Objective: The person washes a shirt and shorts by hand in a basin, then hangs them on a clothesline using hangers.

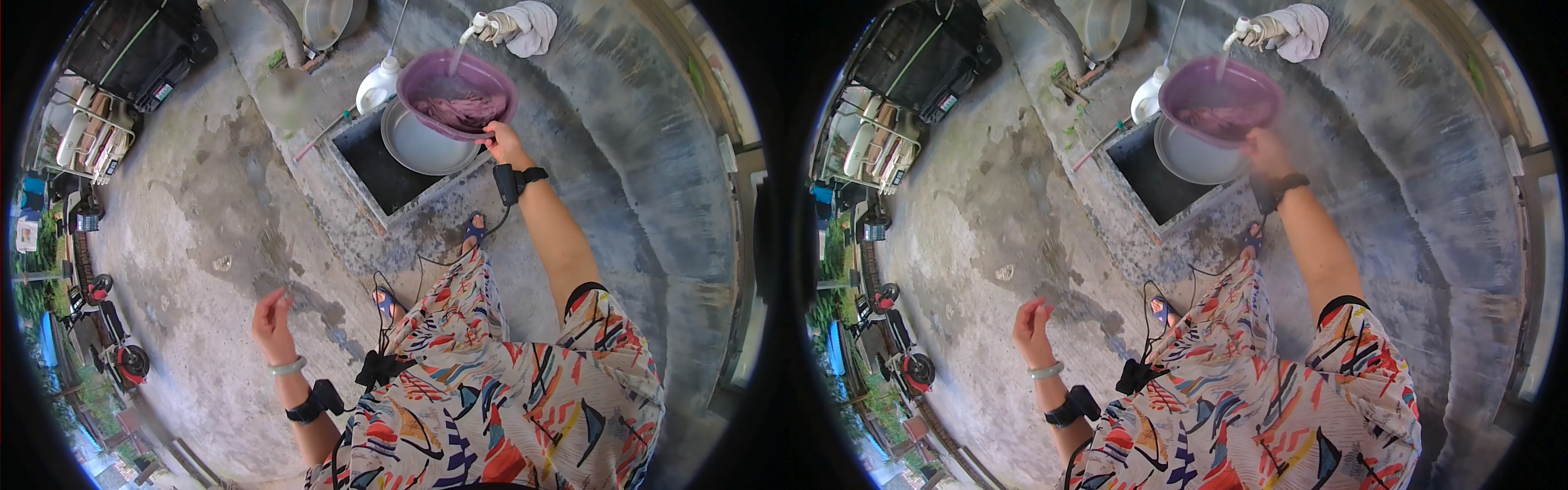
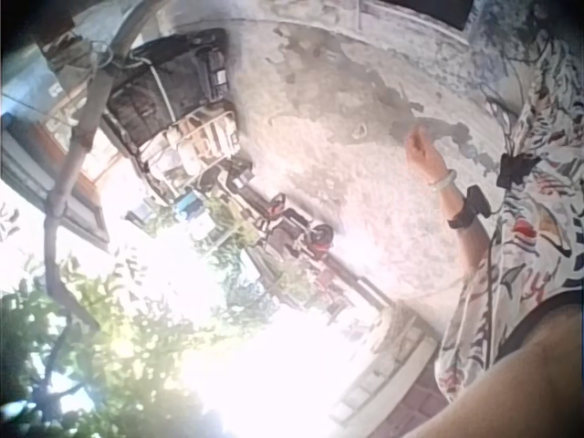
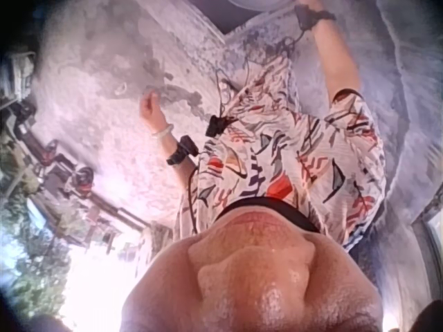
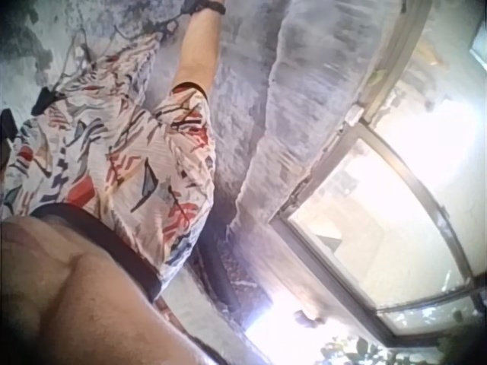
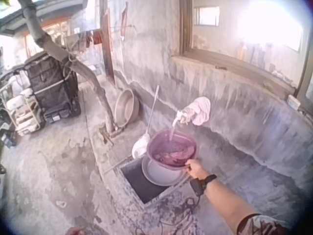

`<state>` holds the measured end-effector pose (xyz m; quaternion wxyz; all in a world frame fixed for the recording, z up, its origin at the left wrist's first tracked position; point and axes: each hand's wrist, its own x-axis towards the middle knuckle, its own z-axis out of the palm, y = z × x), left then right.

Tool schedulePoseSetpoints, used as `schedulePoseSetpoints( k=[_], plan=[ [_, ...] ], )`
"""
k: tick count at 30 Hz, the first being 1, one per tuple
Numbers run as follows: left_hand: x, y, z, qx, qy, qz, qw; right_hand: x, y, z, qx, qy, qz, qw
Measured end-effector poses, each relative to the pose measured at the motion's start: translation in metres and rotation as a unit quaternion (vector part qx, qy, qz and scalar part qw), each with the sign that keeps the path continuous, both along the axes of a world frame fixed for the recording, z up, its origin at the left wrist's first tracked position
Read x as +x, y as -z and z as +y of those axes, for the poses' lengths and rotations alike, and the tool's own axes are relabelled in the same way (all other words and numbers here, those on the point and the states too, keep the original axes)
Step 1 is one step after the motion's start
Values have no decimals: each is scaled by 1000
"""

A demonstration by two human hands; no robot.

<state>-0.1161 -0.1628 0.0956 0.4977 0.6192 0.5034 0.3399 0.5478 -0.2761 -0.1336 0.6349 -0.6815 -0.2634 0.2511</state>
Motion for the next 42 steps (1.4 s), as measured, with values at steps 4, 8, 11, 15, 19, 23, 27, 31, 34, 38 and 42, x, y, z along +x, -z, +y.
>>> schedulePoseSetpoints(
  k=[4,8,11,15,19,23,27,31,34,38,42],
  plan=[
    [64,7,9,-34,96,-39,994,-13,-19,11,-15,39,116,992],
    [141,26,16,-107,184,-123,969,-23,-25,14,1,50,156,986],
    [217,43,15,-182,230,-160,943,-1,-16,-15,-62,-20,-70,995],
    [273,84,22,-276,196,-158,928,-49,-40,24,-30,19,97,995],
    [351,103,28,-389,151,-177,892,-42,-46,15,-5,73,157,985],
    [409,110,33,-451,117,-130,875,-46,-54,8,-13,54,112,992],
    [417,110,39,-425,101,-87,895,-86,-100,31,-35,151,304,940],
    [423,121,32,-425,104,-95,894,-81,-101,25,-66,168,290,940],
    [396,143,22,-355,174,-98,913,-80,-99,23,-47,187,289,938],
    [350,189,31,-305,176,-35,935,-76,-93,17,-37,178,266,947],
    [334,210,63,-419,37,-41,906,-84,-94,21,-13,164,284,945]
  ],
)
